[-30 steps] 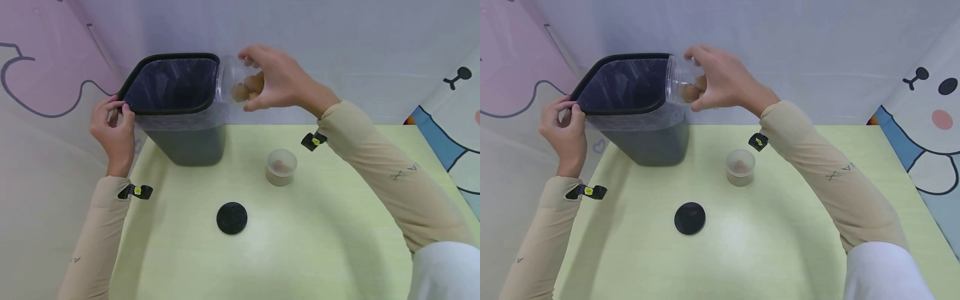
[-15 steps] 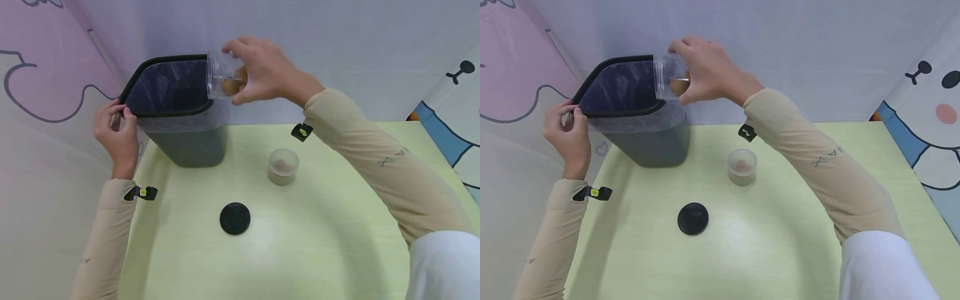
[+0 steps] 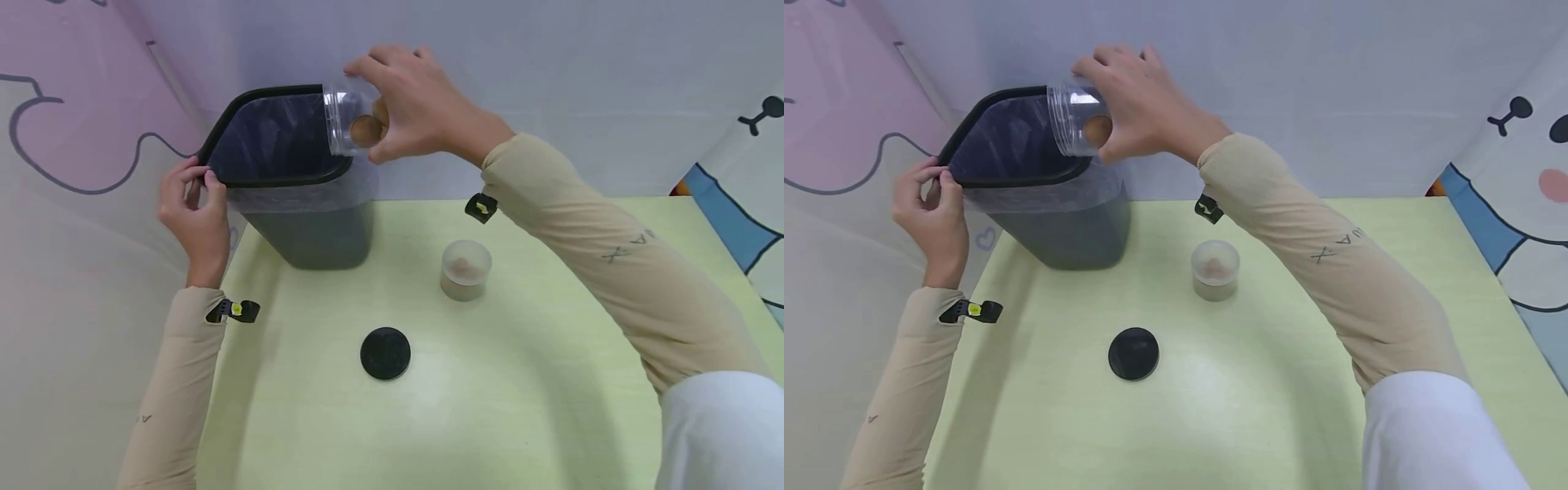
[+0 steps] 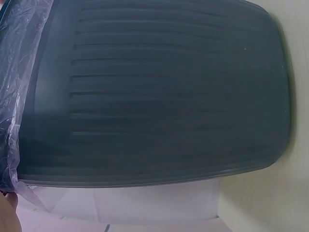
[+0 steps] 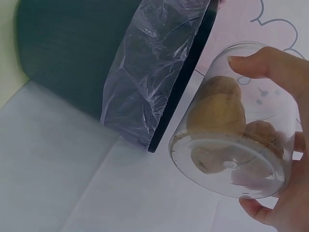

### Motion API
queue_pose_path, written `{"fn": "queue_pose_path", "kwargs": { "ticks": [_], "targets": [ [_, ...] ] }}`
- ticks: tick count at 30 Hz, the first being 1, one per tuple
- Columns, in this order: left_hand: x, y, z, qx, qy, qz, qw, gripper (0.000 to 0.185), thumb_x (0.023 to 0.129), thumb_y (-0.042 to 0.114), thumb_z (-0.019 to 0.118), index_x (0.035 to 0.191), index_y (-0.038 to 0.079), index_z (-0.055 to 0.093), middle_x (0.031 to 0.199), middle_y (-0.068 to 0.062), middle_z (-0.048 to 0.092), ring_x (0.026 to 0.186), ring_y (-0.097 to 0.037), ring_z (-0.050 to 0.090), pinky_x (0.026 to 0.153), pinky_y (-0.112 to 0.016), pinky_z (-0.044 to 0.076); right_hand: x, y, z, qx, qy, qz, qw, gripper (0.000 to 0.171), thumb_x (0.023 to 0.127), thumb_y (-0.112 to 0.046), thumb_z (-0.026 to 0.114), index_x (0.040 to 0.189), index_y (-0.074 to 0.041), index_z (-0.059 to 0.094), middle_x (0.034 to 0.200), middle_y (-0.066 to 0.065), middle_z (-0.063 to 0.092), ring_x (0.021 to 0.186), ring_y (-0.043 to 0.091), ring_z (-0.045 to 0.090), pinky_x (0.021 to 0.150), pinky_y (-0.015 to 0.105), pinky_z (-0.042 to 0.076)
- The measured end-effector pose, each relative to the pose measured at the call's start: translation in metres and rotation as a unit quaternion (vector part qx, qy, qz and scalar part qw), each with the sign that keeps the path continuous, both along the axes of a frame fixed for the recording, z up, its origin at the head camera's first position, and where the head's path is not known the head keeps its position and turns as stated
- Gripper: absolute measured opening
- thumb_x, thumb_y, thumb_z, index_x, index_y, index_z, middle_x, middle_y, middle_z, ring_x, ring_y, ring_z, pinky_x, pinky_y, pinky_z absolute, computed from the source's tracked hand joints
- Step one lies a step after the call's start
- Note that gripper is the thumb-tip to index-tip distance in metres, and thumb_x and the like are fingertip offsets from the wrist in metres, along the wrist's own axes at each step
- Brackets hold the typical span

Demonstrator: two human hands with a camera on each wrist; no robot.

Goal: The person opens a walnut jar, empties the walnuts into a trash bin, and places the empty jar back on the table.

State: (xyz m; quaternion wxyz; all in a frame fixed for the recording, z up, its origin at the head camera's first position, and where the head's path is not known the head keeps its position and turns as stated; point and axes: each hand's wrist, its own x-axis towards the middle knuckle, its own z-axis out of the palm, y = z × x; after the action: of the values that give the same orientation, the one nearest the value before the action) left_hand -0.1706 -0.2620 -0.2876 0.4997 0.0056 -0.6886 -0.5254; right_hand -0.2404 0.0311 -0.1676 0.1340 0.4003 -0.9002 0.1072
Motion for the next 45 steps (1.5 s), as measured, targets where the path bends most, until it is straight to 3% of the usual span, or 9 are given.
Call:
{"fn": "queue_pose_path", "kwargs": {
  "ticks": [8, 22, 35, 45],
  "targets": [
    [-0.002, -0.001, 0.001, 0.002, 0.007, -0.005, 1.0000, 0.015, 0.085, 0.005, 0.060, 0.090, -0.007, 0.067, 0.110, -0.016, 0.061, 0.108, -0.024, 0.055, 0.094, -0.030, 0.047, -0.001, -0.006, 0.003, 0.012, 0.015, 0.008, 1.000, 0.083, 0.067, -0.036, 0.074, 0.139, -0.015, 0.039, 0.127, 0.004, 0.050, 0.113, 0.026, 0.041, 0.093, 0.045, 0.027],
    [-0.001, 0.003, -0.001, -0.007, 0.013, -0.010, 0.9998, 0.015, 0.085, 0.004, 0.059, 0.091, -0.008, 0.066, 0.110, -0.019, 0.060, 0.108, -0.026, 0.055, 0.094, -0.031, 0.046, -0.001, -0.009, -0.002, 0.047, 0.064, 0.024, 0.997, 0.082, 0.071, -0.032, 0.073, 0.143, -0.013, 0.037, 0.137, 0.010, 0.044, 0.119, 0.031, 0.038, 0.099, 0.049, 0.026],
    [-0.002, 0.009, -0.003, -0.021, 0.029, -0.017, 0.9992, 0.015, 0.085, 0.002, 0.058, 0.090, -0.010, 0.065, 0.108, -0.021, 0.060, 0.106, -0.027, 0.056, 0.093, -0.032, 0.048, 0.002, -0.008, -0.004, 0.060, 0.122, 0.029, 0.990, 0.075, 0.073, -0.026, 0.071, 0.140, -0.010, 0.042, 0.132, 0.015, 0.047, 0.116, 0.035, 0.040, 0.097, 0.052, 0.028],
    [-0.002, 0.006, -0.004, -0.062, 0.042, -0.011, 0.9972, 0.019, 0.087, 0.003, 0.057, 0.092, -0.013, 0.064, 0.109, -0.024, 0.060, 0.106, -0.028, 0.057, 0.092, -0.033, 0.048, 0.004, -0.012, -0.003, 0.064, 0.146, 0.027, 0.987, 0.072, 0.072, -0.023, 0.069, 0.137, -0.008, 0.043, 0.128, 0.017, 0.048, 0.112, 0.036, 0.041, 0.095, 0.052, 0.029]
  ]
}}
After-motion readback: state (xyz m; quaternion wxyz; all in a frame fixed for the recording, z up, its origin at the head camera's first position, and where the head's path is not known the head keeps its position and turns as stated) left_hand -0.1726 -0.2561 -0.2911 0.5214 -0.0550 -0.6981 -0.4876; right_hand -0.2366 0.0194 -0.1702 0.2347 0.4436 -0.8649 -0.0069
